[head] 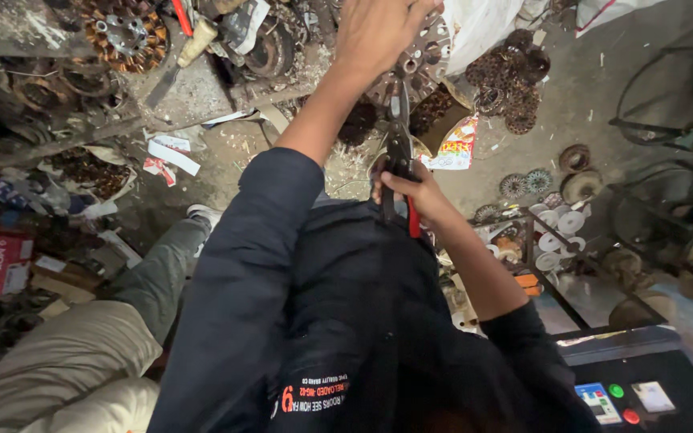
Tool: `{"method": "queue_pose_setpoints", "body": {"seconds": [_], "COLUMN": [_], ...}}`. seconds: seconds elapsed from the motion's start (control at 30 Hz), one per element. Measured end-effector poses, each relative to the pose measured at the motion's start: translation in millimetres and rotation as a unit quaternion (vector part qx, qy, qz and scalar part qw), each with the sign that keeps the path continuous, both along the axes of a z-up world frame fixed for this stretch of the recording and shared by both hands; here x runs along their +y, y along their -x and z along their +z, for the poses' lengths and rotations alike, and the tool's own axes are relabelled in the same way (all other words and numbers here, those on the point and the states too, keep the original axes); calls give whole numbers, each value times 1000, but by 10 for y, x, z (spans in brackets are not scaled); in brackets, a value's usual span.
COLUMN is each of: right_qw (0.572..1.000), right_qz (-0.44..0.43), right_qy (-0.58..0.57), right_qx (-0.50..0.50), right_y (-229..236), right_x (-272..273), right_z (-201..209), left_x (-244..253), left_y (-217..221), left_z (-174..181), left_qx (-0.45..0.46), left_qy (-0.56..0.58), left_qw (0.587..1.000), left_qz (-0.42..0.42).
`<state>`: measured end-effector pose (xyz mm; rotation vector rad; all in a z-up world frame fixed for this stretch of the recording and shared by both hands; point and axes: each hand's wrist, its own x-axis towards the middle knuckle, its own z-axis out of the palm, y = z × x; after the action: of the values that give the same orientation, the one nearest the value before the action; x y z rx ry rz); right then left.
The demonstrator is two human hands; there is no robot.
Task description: The person uses pliers to pull copper windings out of a motor stator core. They repeatedly grip the wires and pull them from the slots, dropping the extracted copper onto the floor.
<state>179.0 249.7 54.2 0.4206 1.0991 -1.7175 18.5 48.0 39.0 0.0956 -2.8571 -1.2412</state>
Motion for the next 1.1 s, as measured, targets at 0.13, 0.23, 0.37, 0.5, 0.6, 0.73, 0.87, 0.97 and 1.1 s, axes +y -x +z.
{"method": "queue_pose_setpoints", "body": {"seconds": [0.13,0.23,0.37,0.5,0.6,0.73,0.87,0.97,1.1], "right_qw": [1000,999,1000,999,995,996,999,1000,999], "right_qz": [19,9,-3,-30,-3,-6,4,-20,-36], "right_qy": [-2,18,22,22,-29,-24,29,19,2], "right_qx": [-16,26,17,22,100,90,38,-3,17], "right_y": [72,86,-13,-165,-356,-177,-178,-142,-227], "right_x": [-17,-24,-15,6,-27,-1,45,0,-35], "right_z": [138,185,84,-165,-286,-324,-212,-174,-150], "left_x": [-18,-10,-27,-43,-36,-21,-26,-30,-51], "left_y": [-6,17,-17,-2,-25,108,10,35,-36], "left_z": [58,123,161,118,84,214,230,202,92], "left_qx": [58,98,99,138,73,159,147,140,107], "left_qy": [8,8,9,19,32,58,51,28,47], "left_qw": [998,995,995,989,996,985,987,990,992], "left_qz": [-5,-8,-14,-44,-31,-20,-26,-22,-43]}}
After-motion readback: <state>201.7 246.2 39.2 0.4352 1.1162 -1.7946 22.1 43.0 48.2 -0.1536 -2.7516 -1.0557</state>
